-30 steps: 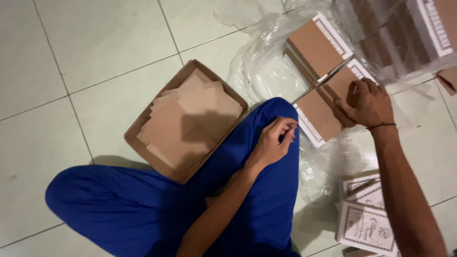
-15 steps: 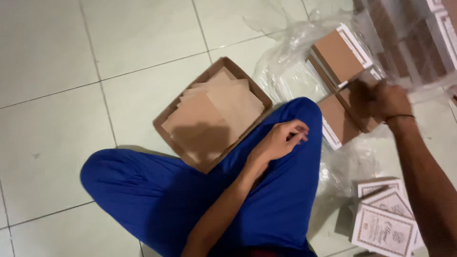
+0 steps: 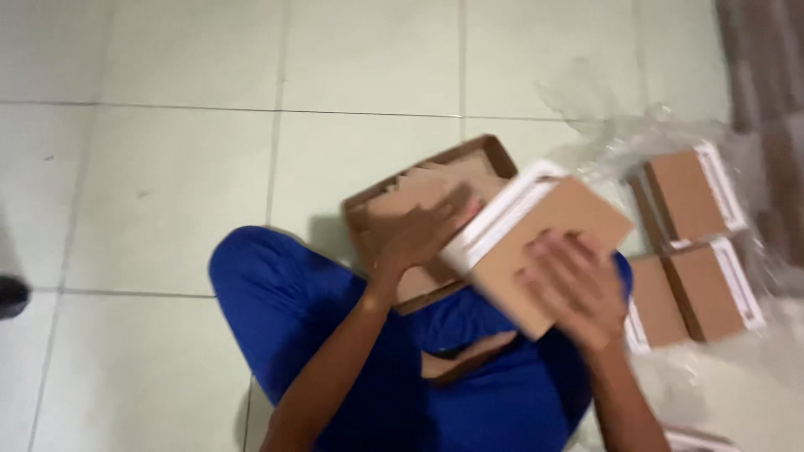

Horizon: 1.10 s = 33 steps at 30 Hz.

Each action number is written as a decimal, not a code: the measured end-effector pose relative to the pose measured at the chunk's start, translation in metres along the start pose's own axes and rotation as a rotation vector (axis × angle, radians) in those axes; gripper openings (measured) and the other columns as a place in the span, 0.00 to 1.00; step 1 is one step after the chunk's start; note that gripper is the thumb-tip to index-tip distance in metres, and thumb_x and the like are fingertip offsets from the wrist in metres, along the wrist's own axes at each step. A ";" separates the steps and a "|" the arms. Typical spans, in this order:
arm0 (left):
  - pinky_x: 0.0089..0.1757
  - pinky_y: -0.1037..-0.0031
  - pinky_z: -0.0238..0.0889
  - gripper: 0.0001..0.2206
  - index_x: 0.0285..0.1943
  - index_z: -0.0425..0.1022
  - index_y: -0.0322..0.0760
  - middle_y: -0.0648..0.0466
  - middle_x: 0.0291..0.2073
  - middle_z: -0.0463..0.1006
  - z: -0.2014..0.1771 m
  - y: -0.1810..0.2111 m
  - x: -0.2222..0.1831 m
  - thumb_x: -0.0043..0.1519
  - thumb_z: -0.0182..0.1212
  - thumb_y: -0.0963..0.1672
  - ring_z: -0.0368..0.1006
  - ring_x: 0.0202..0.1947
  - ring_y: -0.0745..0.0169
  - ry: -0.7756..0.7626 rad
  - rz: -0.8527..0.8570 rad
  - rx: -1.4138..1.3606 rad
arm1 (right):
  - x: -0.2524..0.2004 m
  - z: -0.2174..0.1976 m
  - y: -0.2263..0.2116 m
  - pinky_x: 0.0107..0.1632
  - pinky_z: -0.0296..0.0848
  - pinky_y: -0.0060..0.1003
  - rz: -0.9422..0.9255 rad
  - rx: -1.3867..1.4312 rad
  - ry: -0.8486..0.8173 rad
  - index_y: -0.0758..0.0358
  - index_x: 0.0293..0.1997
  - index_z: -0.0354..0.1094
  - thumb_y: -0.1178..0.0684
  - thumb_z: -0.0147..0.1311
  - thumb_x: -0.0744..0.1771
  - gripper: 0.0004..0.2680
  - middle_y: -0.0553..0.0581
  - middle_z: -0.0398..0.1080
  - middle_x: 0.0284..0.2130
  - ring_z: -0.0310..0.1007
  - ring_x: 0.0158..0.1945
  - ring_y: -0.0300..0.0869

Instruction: The person takes a printed card and a brown paper sleeve from a box, inserts the card into the sleeve, and then places the completed set aside on the floor.

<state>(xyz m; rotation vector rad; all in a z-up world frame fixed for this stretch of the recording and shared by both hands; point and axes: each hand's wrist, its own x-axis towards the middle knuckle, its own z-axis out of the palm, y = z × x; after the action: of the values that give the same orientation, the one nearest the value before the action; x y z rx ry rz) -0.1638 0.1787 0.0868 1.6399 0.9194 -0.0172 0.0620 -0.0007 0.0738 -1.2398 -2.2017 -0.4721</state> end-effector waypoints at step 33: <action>0.33 0.53 0.68 0.17 0.47 0.69 0.36 0.34 0.28 0.78 0.020 -0.078 0.034 0.63 0.64 0.51 0.79 0.34 0.30 0.864 0.244 -0.214 | 0.060 0.185 -0.045 0.58 0.75 0.53 1.181 0.955 0.222 0.62 0.67 0.49 0.61 0.71 0.56 0.35 0.65 0.67 0.56 0.72 0.58 0.58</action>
<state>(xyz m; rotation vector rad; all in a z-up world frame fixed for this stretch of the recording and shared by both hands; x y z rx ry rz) -0.1757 0.1796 0.0000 1.5405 1.2867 0.9880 -0.0573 0.1180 -0.0343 -1.4796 -0.9167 0.7769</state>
